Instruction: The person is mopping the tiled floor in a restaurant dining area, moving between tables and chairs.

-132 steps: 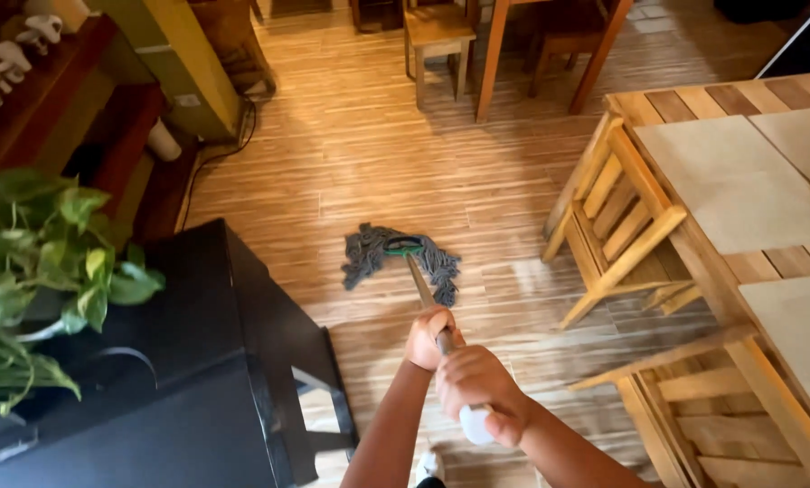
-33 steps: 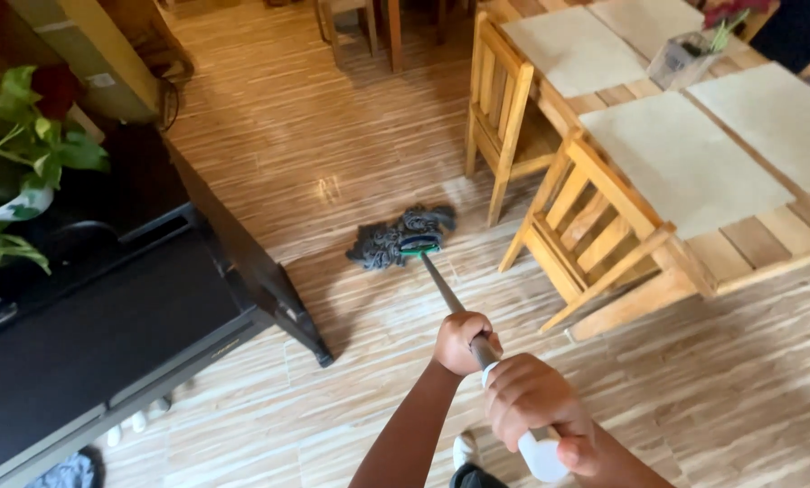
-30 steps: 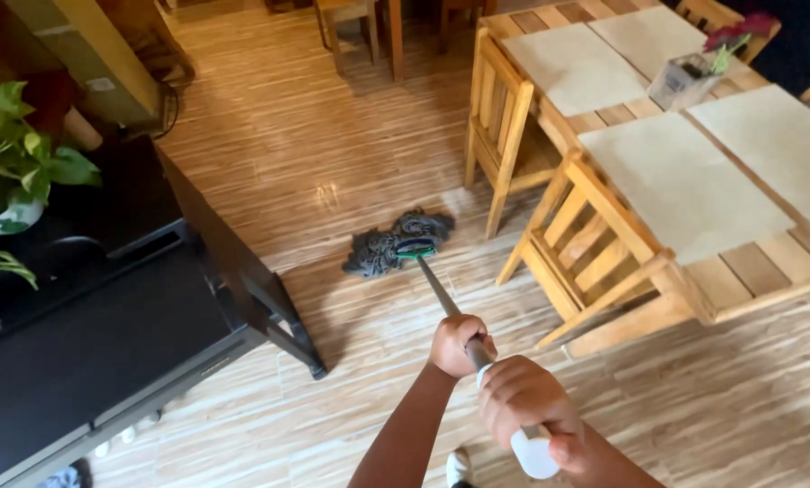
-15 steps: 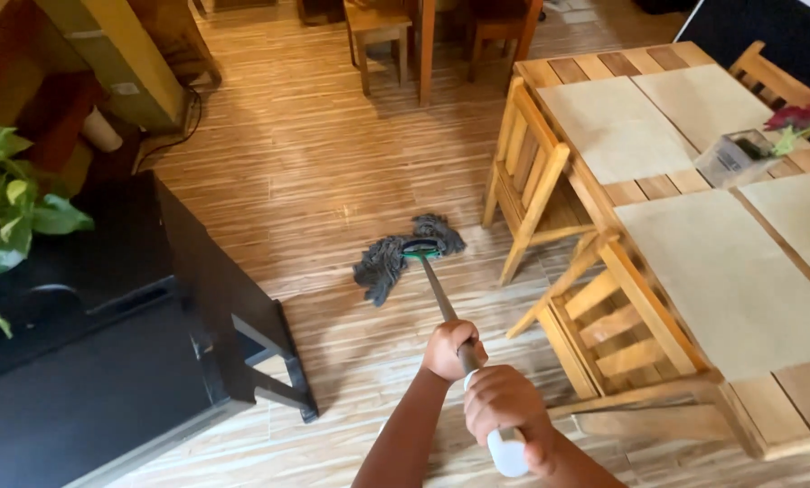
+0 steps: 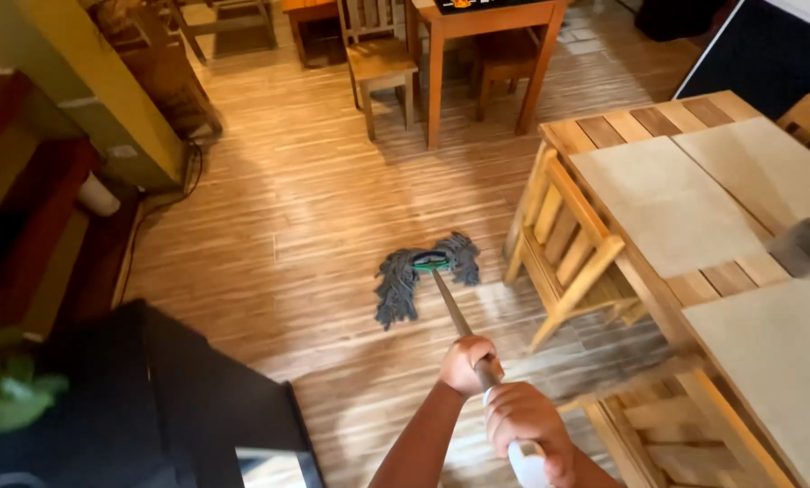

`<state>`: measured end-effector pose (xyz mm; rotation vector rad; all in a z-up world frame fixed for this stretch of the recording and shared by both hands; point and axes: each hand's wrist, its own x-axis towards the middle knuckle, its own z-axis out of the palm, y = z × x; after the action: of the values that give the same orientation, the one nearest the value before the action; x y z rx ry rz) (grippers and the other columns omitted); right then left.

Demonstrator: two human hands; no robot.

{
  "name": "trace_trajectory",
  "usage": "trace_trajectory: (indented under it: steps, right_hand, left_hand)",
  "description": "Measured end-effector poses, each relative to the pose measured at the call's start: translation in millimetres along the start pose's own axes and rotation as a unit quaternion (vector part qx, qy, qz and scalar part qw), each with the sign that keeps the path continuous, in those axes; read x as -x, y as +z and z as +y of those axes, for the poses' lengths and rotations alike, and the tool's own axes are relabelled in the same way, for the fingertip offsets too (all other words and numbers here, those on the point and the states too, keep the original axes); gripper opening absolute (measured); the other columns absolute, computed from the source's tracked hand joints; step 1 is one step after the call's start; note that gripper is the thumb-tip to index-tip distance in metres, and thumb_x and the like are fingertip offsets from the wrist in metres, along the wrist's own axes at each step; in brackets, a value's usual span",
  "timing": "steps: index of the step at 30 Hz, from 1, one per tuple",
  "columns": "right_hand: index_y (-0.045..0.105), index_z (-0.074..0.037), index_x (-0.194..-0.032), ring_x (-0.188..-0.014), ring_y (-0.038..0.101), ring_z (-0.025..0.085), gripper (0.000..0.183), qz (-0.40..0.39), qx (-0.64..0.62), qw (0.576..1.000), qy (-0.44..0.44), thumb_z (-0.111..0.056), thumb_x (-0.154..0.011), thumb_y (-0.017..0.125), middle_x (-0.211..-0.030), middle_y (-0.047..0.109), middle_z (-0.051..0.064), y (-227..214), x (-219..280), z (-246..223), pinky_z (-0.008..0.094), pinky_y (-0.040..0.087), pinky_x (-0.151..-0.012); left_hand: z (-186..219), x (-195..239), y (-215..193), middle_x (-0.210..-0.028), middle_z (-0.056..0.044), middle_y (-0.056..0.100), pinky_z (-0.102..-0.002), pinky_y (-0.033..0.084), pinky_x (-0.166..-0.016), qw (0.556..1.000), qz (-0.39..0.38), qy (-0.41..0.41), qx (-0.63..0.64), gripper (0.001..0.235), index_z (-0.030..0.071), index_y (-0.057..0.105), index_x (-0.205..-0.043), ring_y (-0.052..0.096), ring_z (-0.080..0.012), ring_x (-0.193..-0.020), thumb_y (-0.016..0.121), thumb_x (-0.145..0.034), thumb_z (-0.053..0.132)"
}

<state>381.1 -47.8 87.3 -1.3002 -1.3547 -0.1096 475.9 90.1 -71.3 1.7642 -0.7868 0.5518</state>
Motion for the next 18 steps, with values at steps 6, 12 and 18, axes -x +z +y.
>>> trace_trajectory:
  steps: [6, 12, 18]
  right_hand:
    - [0.06, -0.011, -0.074, -0.061, 0.066, 0.027, 0.074, 0.062, 0.044, 0.997, 0.033, -0.071, -0.103, 0.028, -0.069, 0.066, 0.006, -39.4, -37.1, 53.0, 0.042, 0.052, -0.072]
    - [0.059, -0.008, -0.073, -0.059, 0.065, 0.029, 0.073, 0.067, 0.03, 0.997, 0.019, -0.067, -0.103, 0.029, -0.068, 0.066, 0.008, -87.3, -62.3, 103.2, 0.042, 0.051, -0.07]
    - [0.059, -0.007, -0.075, -0.061, 0.064, 0.031, 0.072, 0.052, 0.016, 0.999, 0.0, -0.066, -0.104, 0.03, -0.07, 0.066, 0.009, -152.4, -81.9, 179.2, 0.043, 0.051, -0.07]
  left_hand:
    - [-57.6, -59.7, -16.0, -0.068, -0.009, 0.061, -0.042, 0.051, -0.059, 1.0, 0.003, 0.008, 0.001, 0.023, 0.01, 0.052, -0.07, 0.063, -0.0313, -0.063, 0.075, -0.073, 0.008]
    - [-113.7, -113.0, -19.6, -0.068, -0.008, 0.061, -0.042, 0.05, -0.06, 0.999, -0.023, 0.021, 0.042, 0.023, 0.01, 0.053, -0.071, 0.063, -0.0309, -0.065, 0.075, -0.074, 0.009]
    - [-200.7, -169.6, -8.6, -0.068, -0.008, 0.06, -0.043, 0.05, -0.061, 0.999, -0.019, 0.032, 0.017, 0.024, 0.011, 0.052, -0.071, 0.063, -0.0314, -0.066, 0.076, -0.075, 0.01]
